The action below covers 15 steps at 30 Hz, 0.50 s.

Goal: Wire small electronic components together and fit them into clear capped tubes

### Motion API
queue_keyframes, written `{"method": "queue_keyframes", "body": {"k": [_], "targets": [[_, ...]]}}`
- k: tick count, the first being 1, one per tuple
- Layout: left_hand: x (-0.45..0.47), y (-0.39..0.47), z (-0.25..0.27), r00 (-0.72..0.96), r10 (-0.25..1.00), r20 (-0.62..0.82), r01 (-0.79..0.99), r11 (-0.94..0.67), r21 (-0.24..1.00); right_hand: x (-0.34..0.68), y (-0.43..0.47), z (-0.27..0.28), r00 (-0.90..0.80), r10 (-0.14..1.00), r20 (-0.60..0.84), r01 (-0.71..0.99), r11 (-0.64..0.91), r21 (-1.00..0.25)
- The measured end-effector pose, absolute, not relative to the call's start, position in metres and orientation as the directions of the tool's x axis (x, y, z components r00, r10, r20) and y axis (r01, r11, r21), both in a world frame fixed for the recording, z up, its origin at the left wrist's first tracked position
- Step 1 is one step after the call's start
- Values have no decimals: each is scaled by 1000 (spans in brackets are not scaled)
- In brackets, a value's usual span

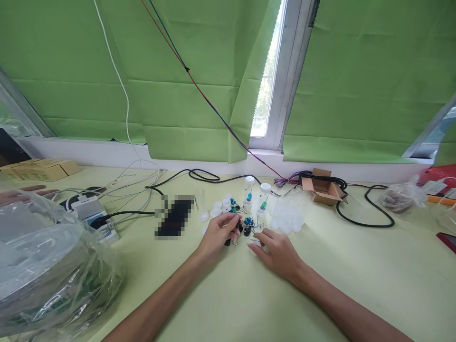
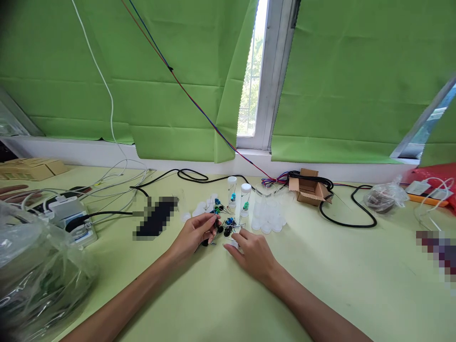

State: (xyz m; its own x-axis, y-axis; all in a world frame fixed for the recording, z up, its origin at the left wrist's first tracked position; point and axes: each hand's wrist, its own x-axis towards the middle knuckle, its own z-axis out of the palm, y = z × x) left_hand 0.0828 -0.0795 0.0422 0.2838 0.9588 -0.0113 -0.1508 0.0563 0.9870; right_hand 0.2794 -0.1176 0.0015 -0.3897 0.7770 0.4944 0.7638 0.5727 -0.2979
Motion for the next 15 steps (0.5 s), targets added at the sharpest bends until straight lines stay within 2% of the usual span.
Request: {"method": "queue_keyframes", "body": {"k": [4, 9, 15], "targets": [[84, -79, 43, 275, 961, -5, -96, 33, 995, 276, -121, 2, -444, 775, 449, 772, 586, -248], [84, -78, 41, 254, 967, 35, 9, -39, 999, 275, -120, 3, -440, 774, 455, 767, 587, -257], [83, -79, 36, 245, 960, 135, 234, -194, 953, 277, -119, 1, -421, 781, 461, 769, 577, -276]]}}
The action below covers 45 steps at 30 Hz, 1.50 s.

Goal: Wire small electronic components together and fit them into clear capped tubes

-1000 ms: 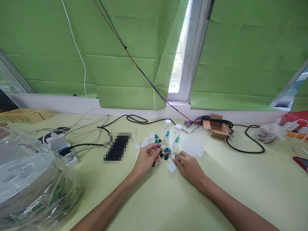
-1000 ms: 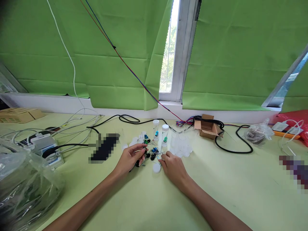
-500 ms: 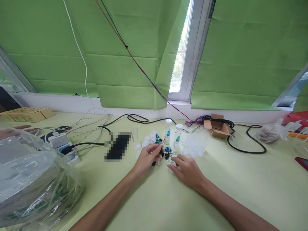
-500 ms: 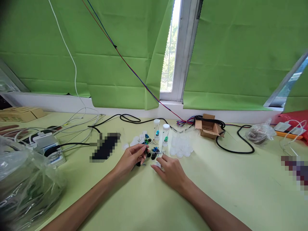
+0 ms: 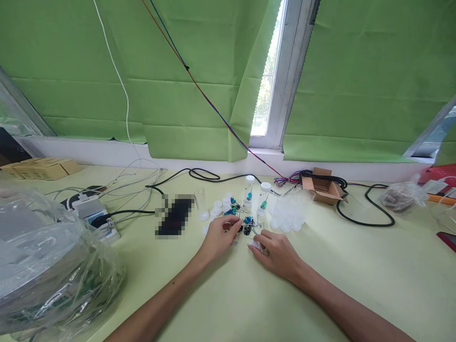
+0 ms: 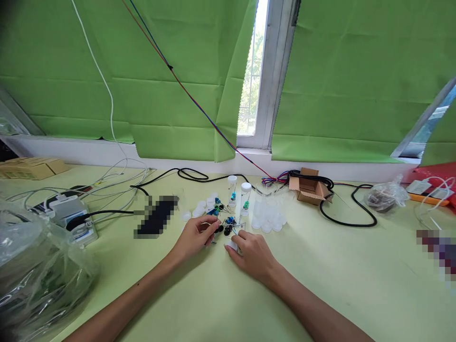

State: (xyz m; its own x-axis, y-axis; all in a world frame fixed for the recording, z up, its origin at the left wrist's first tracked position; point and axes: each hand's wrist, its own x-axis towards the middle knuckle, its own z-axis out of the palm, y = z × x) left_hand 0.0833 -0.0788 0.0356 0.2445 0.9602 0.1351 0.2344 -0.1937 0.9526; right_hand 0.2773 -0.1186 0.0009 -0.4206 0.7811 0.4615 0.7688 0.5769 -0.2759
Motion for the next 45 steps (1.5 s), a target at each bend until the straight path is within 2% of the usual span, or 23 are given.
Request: {"method": "queue_keyframes", "body": {"k": [4, 8, 13, 16, 20, 27, 32, 45], "targets": [[85, -83, 32, 307, 911, 274, 361, -378, 852, 278, -118, -1, -328, 785, 526, 741, 559, -372], [90, -93, 31, 386, 862, 329, 401, -477, 782, 277, -119, 0, -245, 785, 568, 669, 561, -488], [92, -96, 31, 395, 842, 367, 396, -517, 758, 273, -121, 0, -270, 753, 600, 636, 607, -476], [89, -91, 31, 293, 884, 364, 370, -456, 809, 272, -118, 0, -271, 743, 611, 648, 611, -455], [84, -85, 35, 198, 920, 338, 250, -381, 890, 270, -110, 1, -294, 745, 599, 675, 605, -422], [85, -82, 41, 269, 940, 208, 146, -253, 956, 271, -97, 0, -357, 744, 565, 680, 622, -390], [84, -79, 41, 252, 957, 143, 71, -165, 984, 275, -92, -7, -386, 743, 546, 679, 630, -377], [85, -77, 39, 245, 968, 47, -133, -15, 991, 274, -93, -8, -295, 794, 532, 702, 558, -442]]}}
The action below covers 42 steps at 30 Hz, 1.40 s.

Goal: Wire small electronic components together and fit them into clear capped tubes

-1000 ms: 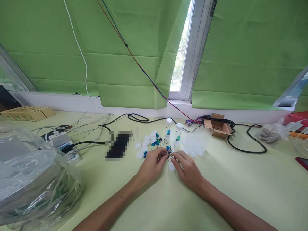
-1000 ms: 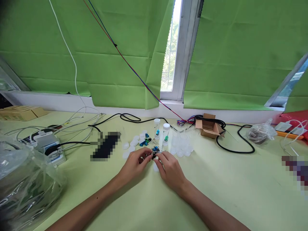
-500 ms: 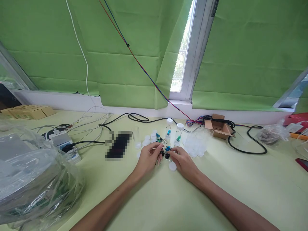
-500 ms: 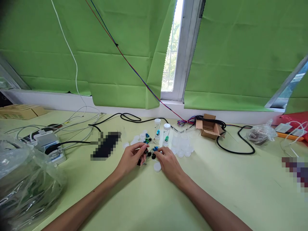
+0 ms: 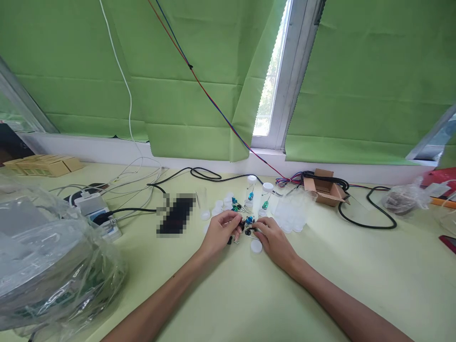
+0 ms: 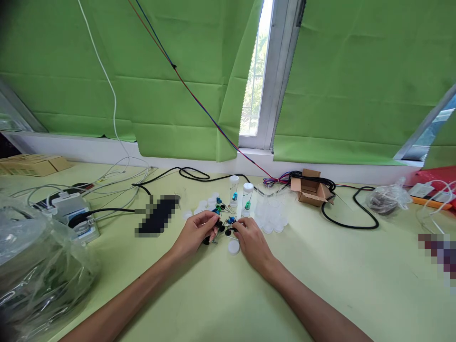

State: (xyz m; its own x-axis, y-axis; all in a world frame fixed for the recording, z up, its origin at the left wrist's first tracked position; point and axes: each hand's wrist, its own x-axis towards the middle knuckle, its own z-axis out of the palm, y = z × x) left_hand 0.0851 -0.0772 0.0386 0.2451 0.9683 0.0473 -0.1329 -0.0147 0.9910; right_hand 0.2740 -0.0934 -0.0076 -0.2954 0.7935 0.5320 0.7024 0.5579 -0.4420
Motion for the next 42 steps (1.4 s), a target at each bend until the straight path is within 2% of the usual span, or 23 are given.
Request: {"method": "queue_keyframes", "body": {"k": [15, 22, 27, 42], "targets": [[85, -80, 38, 237, 971, -31, -222, 85, 971, 274, -93, -8, -292, 743, 603, 681, 604, -415], [87, -80, 37, 251, 967, -32, -227, 91, 970, 271, -105, -6, -202, 596, 777, 619, 692, -371], [88, -82, 36, 297, 955, -18, -215, 85, 973, 267, -114, -3, -231, 529, 817, 582, 748, -320], [92, -86, 35, 328, 944, 20, -240, 63, 969, 268, -115, -3, -262, 546, 796, 560, 758, -335]]}}
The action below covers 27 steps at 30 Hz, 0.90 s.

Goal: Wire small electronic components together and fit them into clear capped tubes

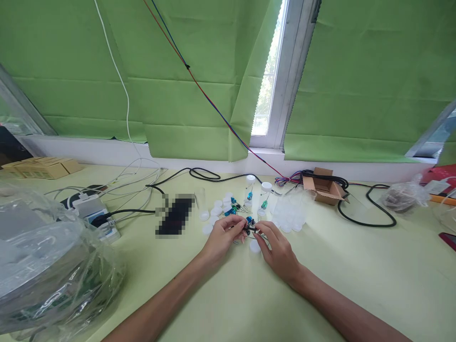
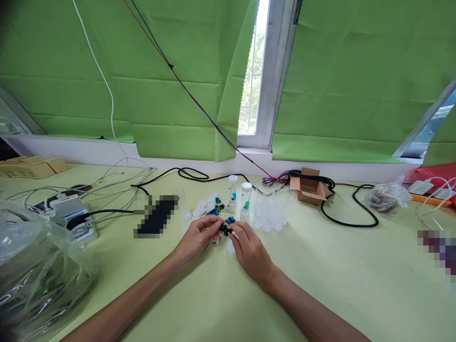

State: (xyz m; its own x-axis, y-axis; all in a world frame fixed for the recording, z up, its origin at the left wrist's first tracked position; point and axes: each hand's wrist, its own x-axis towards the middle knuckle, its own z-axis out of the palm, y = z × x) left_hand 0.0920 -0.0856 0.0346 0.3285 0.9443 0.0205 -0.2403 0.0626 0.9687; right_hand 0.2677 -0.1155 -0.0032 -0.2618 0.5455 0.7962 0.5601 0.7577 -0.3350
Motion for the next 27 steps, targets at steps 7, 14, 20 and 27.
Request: {"method": "queue_keyframes", "body": {"k": [7, 14, 20, 27], "targets": [[92, -86, 33, 343, 939, 28, -267, 69, 961, 267, -116, -3, -249, 538, 805, 561, 758, -333], [92, -87, 32, 354, 935, 28, -274, 75, 959, 268, -115, -5, -237, 554, 798, 554, 752, -357], [92, -86, 31, 342, 939, 42, -253, 49, 966, 268, -114, -5, -226, 562, 795, 540, 752, -378], [94, -89, 32, 318, 947, 44, -248, 38, 968, 268, -115, -4, -213, 562, 799, 535, 752, -386]]}}
